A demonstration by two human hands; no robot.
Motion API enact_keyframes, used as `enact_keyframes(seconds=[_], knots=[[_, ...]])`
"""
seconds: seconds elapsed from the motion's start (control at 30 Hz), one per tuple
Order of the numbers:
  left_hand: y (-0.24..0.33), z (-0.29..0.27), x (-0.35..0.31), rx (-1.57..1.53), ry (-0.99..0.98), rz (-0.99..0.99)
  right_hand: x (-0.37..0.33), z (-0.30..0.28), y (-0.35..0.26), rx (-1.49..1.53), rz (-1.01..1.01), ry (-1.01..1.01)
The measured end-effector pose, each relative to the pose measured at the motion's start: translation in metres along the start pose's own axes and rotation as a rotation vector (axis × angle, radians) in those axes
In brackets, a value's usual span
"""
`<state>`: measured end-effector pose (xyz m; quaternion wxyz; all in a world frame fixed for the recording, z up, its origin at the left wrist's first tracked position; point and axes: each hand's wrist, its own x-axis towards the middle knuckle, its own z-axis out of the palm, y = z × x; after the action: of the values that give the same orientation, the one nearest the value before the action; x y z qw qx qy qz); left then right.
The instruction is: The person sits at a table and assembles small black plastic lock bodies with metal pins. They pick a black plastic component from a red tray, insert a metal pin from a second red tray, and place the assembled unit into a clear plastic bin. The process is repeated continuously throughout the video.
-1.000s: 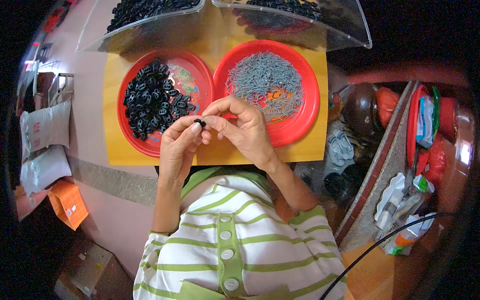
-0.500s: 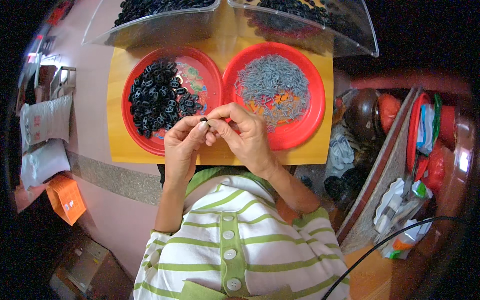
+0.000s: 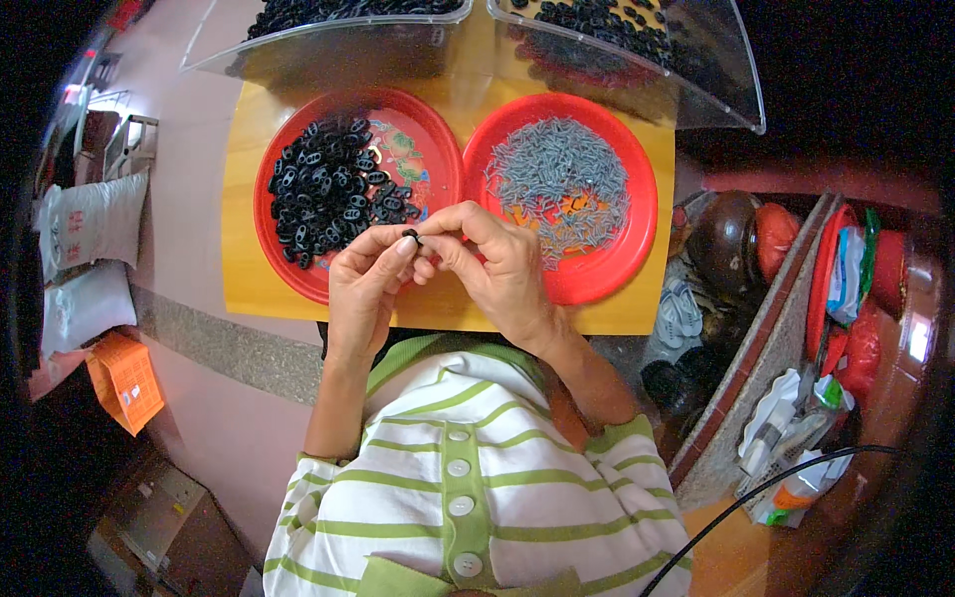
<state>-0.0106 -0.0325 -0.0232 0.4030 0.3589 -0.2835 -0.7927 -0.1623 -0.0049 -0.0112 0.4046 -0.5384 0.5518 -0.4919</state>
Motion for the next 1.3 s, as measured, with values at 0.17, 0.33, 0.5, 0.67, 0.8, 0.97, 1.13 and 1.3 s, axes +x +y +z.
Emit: enact_keyframes(seconds=[0.17,0.33,0.5,0.67,0.8,0.97,1.13,1.3], knots=[[-0.005,-0.004,-0.001,0.031,-0.016,0.019,-0.004,0.007,0.0,0.168,0.034,0.012],[-0.006,-0.019,0.001,-0.057,0.04,-0.039,0.006,0.009,0.005,0.165,0.128,-0.101],[-0.009,-0.035,0.0,-0.207,-0.034,-0.047,0.053,0.009,0.002,-0.194,-0.03,-0.178],[-0.007,-0.037,-0.001,-0.22,-0.097,-0.07,0.08,0.036,0.036,-0.576,-0.3,-0.154],[-0.005,-0.039,-0.002,-0.23,-0.118,-0.084,0.081,0.042,0.04,-0.638,-0.299,-0.153],[-0.005,-0.041,-0.002,-0.283,-0.175,-0.087,0.079,0.042,0.037,-0.607,-0.259,-0.179],[-0.004,-0.035,-0.004,-0.195,-0.127,-0.047,0.072,0.035,0.032,-0.405,-0.119,-0.174],[0.001,-0.033,-0.007,-0.155,-0.102,0.035,0.049,0.021,0.0,-0.05,0.118,-0.064]])
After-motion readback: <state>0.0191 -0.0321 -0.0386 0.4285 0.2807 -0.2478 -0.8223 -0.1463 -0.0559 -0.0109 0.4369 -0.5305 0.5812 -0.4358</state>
